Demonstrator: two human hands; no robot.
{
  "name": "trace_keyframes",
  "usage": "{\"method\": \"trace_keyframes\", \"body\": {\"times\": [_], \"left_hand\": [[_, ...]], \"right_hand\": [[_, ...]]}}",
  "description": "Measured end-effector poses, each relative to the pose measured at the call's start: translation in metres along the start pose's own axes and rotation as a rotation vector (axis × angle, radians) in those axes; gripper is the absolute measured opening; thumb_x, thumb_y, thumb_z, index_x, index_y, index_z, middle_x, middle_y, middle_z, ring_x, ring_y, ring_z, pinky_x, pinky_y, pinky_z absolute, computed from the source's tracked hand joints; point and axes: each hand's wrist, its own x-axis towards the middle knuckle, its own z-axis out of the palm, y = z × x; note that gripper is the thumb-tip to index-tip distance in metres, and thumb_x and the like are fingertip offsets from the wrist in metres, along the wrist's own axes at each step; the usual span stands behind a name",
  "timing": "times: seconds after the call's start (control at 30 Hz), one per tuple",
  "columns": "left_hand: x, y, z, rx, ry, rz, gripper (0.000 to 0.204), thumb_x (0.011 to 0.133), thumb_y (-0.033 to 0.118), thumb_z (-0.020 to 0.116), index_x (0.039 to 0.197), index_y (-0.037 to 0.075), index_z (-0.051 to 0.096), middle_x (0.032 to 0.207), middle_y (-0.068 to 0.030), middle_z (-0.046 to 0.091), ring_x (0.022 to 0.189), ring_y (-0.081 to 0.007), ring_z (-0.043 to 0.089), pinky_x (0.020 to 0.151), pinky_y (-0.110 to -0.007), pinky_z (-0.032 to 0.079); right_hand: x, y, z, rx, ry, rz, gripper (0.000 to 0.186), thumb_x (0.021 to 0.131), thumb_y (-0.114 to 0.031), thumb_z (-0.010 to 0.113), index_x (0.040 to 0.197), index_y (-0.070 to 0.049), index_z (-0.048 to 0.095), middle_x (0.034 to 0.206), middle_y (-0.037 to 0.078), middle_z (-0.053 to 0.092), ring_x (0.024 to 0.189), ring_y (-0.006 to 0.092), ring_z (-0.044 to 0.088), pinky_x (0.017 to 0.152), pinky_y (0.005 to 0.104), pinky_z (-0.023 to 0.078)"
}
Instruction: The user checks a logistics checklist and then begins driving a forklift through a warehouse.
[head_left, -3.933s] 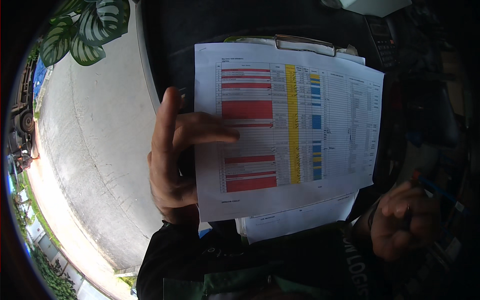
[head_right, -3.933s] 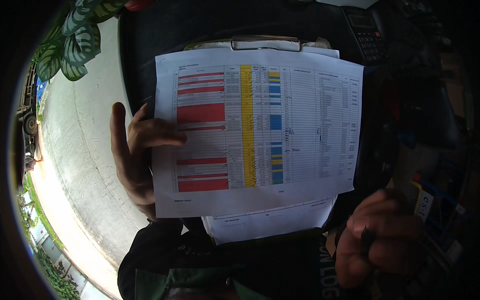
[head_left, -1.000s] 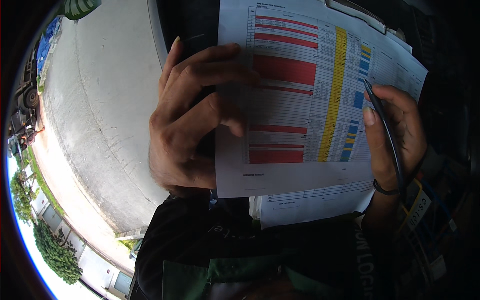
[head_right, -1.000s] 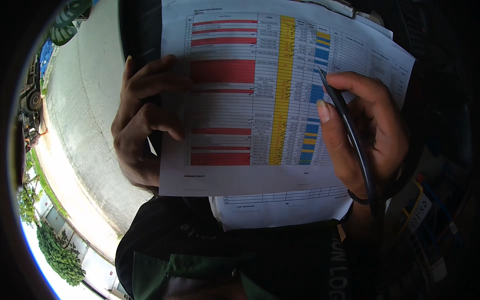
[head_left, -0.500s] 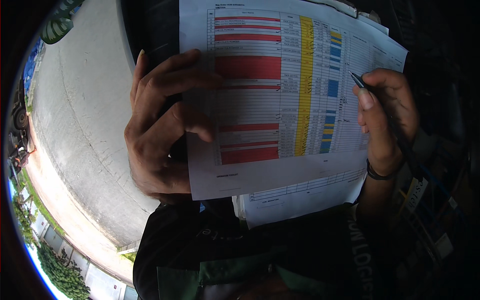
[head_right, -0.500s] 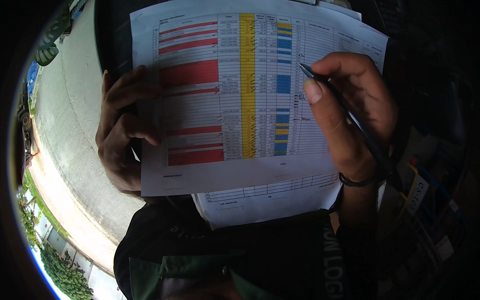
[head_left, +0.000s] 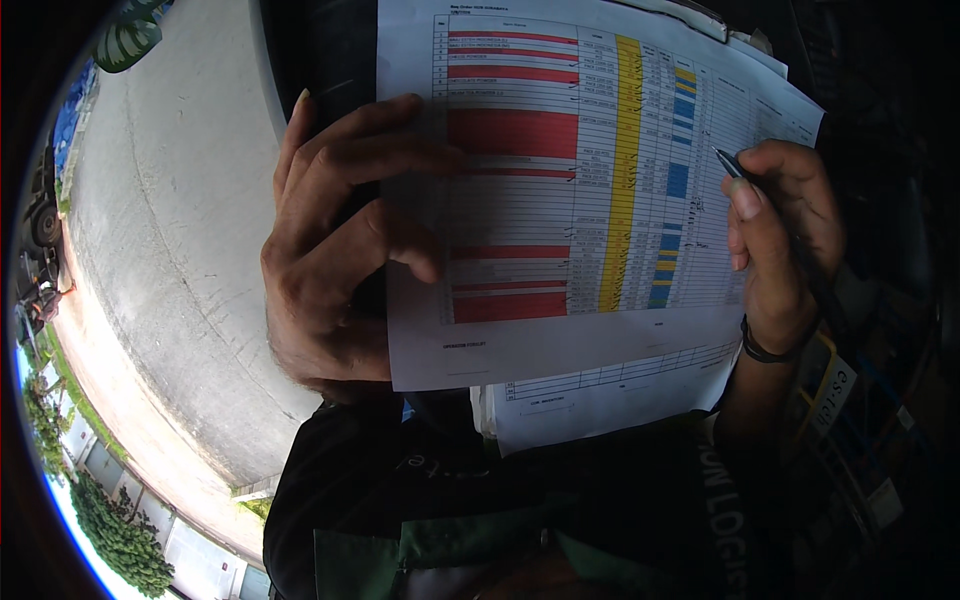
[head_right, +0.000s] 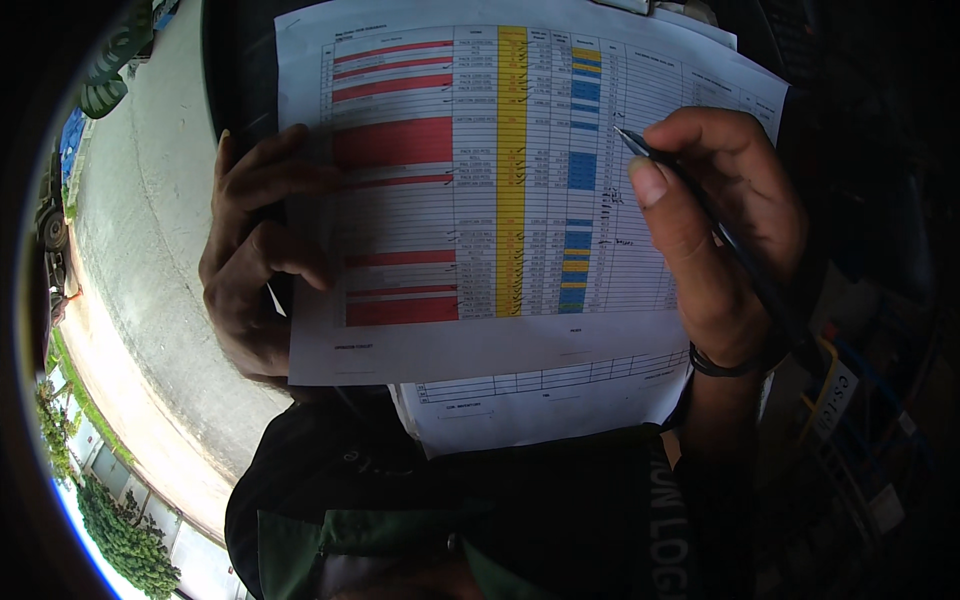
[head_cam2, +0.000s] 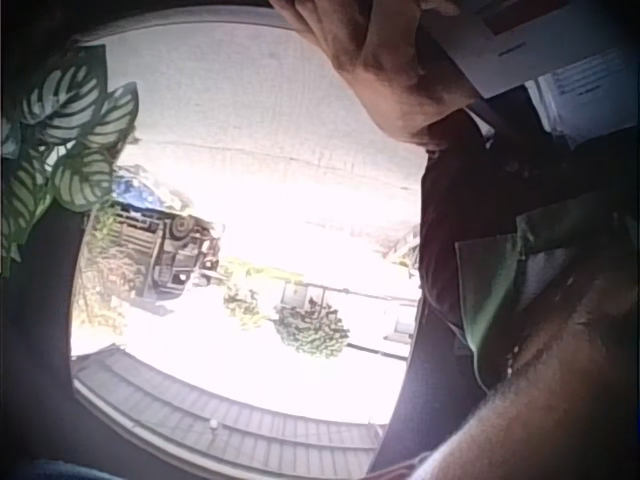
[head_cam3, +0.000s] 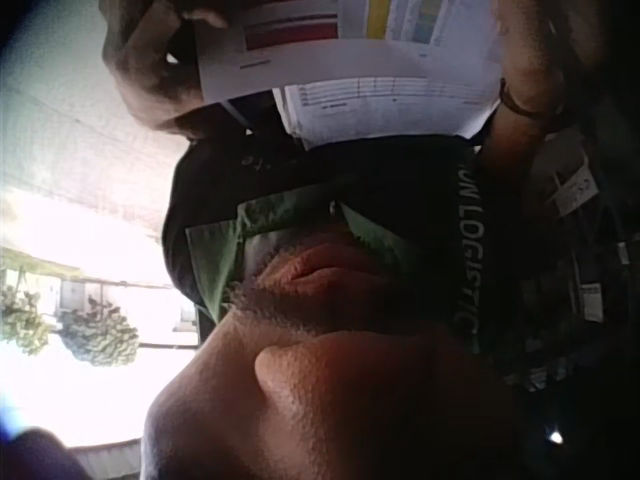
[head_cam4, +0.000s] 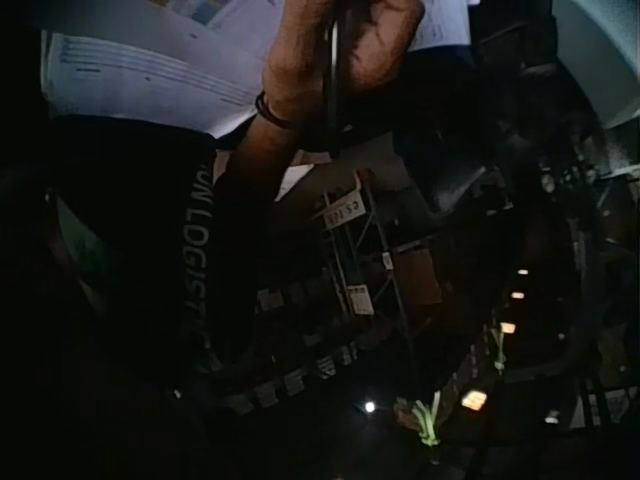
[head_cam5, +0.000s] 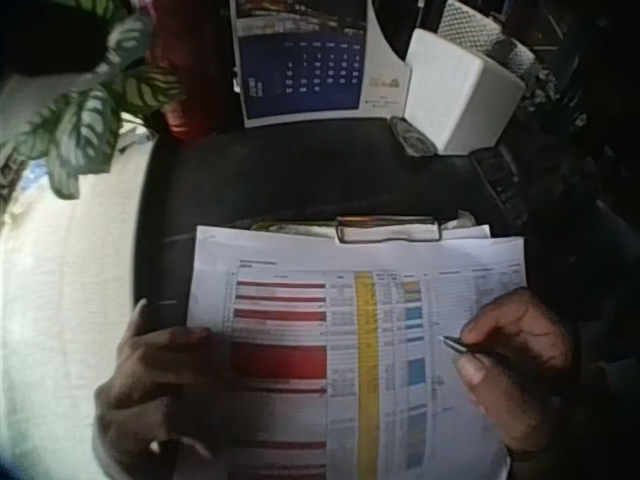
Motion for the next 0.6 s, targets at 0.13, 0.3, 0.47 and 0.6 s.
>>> {"method": "trace_keyframes", "body": {"times": [0.13, 0.3, 0.47, 0.6], "left_hand": [[0.0008, 0.0017, 0.001, -0.007, 0.006, -0.011, 0.034, 0.057, 0.03, 0.084, 0.069, 0.02, 0.054, 0.117, -0.0141, 0.076, 0.141, -0.039, 0.059, 0.126, -0.068, 0.022], [0.0007, 0.0026, 0.0001, 0.002, -0.006, -0.01, 0.039, 0.055, 0.033, 0.087, 0.069, 0.02, 0.053, 0.117, -0.0142, 0.076, 0.14, -0.0411, 0.059, 0.125, -0.068, 0.023], [0.0011, -0.0026, -0.0017, 0.005, -0.032, 0.031, 0.042, 0.056, 0.038, 0.088, 0.07, 0.02, 0.052, 0.119, -0.0147, 0.075, 0.14, -0.0416, 0.058, 0.124, -0.068, 0.025], [0.0001, -0.005, -0.0028, 0.01, -0.04, 0.046, 0.043, 0.056, 0.041, 0.088, 0.071, 0.021, 0.053, 0.119, -0.0146, 0.075, 0.141, -0.0414, 0.058, 0.124, -0.067, 0.026]], "right_hand": [[0.0012, 0.0019, 0.0017, -0.069, -0.001, -0.051, 0.022, 0.101, -0.011, 0.069, 0.118, 0.001, 0.062, 0.096, 0.01, 0.072, 0.09, 0.009, 0.065, 0.079, 0.0271, 0.05], [0.0018, 0.0028, -0.0004, -0.045, -0.039, -0.053, 0.021, 0.101, -0.01, 0.068, 0.117, 0.0, 0.062, 0.095, 0.009, 0.071, 0.088, 0.0079, 0.063, 0.077, 0.0261, 0.049], [0.0021, 0.0029, -0.0018, 0.02, -0.009, -0.046, 0.017, 0.1, -0.009, 0.067, 0.114, 0.0, 0.06, 0.089, 0.006, 0.068, 0.08, 0.0043, 0.057, 0.071, 0.024, 0.045], [0.0009, 0.0039, 0.0009, 0.01, -0.005, -0.075, 0.017, 0.101, -0.009, 0.067, 0.113, -0.001, 0.059, 0.088, 0.005, 0.068, 0.078, 0.0036, 0.056, 0.069, 0.0233, 0.044]]}}
